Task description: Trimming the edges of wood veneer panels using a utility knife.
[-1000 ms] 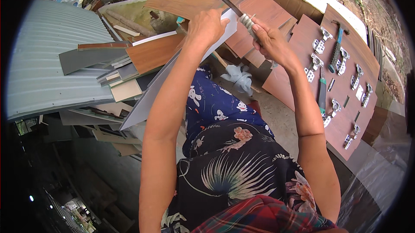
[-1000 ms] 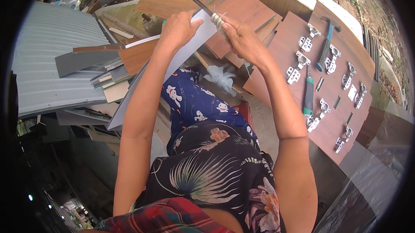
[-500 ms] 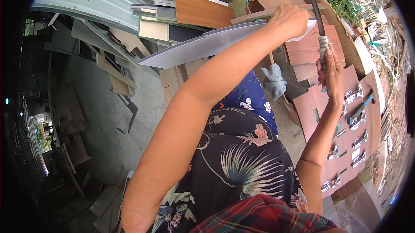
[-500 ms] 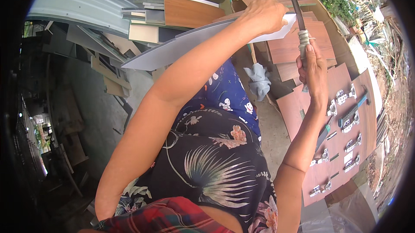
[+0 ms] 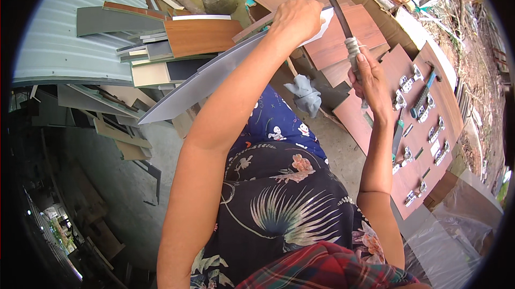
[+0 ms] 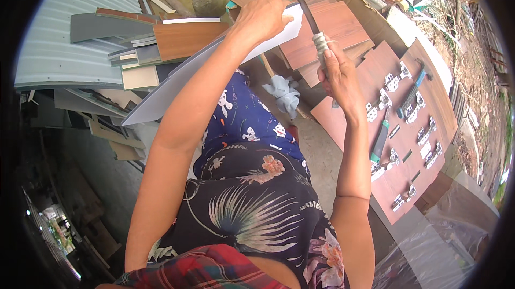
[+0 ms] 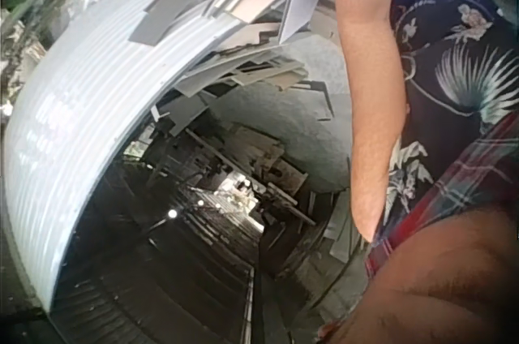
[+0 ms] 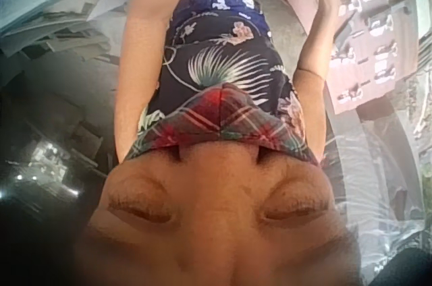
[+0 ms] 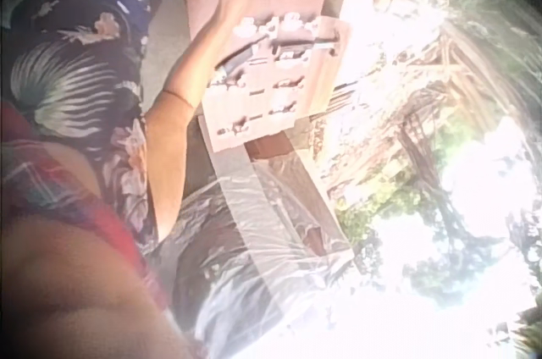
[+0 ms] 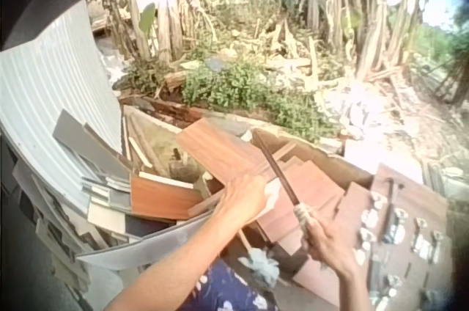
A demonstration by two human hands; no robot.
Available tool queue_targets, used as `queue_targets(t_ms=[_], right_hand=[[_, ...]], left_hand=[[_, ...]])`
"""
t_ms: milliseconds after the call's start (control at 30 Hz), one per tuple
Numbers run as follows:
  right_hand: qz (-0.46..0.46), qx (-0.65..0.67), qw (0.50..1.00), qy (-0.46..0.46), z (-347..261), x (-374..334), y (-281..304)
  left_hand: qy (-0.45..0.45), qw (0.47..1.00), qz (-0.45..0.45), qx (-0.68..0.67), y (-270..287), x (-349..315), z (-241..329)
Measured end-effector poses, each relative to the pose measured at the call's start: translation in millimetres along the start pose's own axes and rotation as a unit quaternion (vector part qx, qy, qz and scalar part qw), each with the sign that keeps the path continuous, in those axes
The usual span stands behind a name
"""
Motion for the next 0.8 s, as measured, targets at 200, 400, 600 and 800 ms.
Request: queue_targets(t_ms=[200,400,600,800], right_hand=[[0.017,-0.018,0.999,0.025,-20.4,40.6,-14.3],[0.045,-0.025,0.998,0.033,4.9,-7.5,-2.3],[0.068,-0.024,0.997,0.006,29.1,-42.3,8.8],[0.046,-0.075,0.993,0.082,-4.4,22.9,-4.0]], left_hand=[[0.033,0.999,-0.021,0.004,-2.5,3.2,4.0],[0.017,1.0,-0.006,-0.001,-0.4,1.1,3.3],[0.007,1.0,-0.016,0.016,-1.4,5.2,1.3],[0.02,0.999,-0.013,0.021,0.0,1.5,4.6]])
Point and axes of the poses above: each hand's wrist, its own x-axis towards the middle knuckle, its own y-axis out of the back of the hand, z = x × y, the point moved 5 cm from there along x, towards the middle knuckle, and after that the axes turned 11 degrees about z, right-handed, at the moved point
